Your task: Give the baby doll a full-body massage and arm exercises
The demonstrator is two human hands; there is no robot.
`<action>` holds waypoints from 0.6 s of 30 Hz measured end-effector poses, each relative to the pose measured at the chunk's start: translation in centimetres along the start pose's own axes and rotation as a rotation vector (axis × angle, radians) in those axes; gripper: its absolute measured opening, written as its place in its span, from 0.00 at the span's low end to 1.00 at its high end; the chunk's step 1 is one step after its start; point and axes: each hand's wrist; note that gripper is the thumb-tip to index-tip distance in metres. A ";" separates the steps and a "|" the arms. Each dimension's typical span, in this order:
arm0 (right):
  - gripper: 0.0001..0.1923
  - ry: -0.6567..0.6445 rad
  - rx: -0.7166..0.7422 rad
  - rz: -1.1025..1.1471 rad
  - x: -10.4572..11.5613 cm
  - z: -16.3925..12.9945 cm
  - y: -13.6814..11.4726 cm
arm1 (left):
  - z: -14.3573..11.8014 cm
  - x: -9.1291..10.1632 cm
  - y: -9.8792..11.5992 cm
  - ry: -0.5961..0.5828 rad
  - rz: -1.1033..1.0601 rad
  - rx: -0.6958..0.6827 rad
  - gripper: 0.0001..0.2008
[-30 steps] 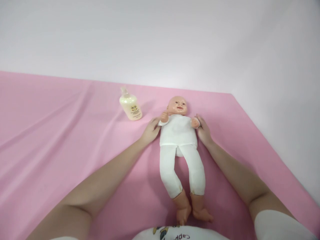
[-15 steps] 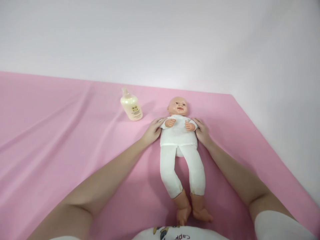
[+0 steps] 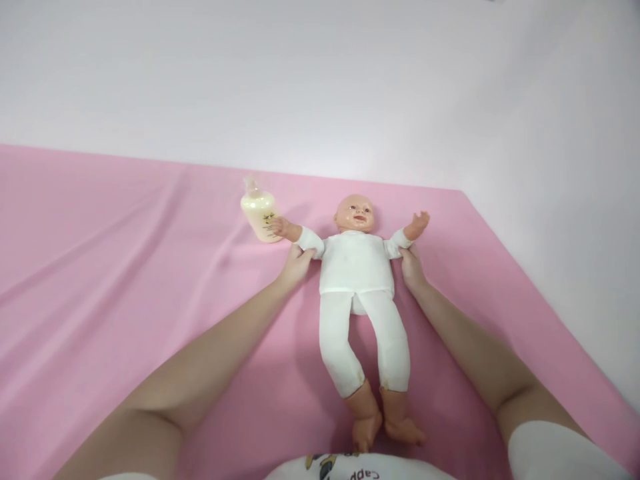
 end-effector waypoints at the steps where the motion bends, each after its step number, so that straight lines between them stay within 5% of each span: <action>1: 0.18 0.020 -0.030 0.027 0.1 0.1 0.1 | 0.0 -0.1 0.1 0.081 -0.093 0.046 0.14; 7: 0.21 0.074 -0.207 0.206 0.1 0.2 0.0 | 0.7 -1.0 1.0 0.279 -0.557 0.195 0.08; 12: 0.35 0.128 -0.222 0.318 -0.1 0.1 -0.7 | 1.0 -1.1 1.4 0.337 -0.631 0.271 0.07; 18: 0.40 0.140 -0.217 0.300 -0.3 0.2 -0.9 | 1.1 -1.2 1.7 0.400 -0.628 0.322 0.07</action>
Point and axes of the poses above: each hand's wrist, its own z-axis towards the middle knuckle, its own x-axis out of the back of the hand, y = z × x, and after that the axes turned 8 degrees about -z, right-handed
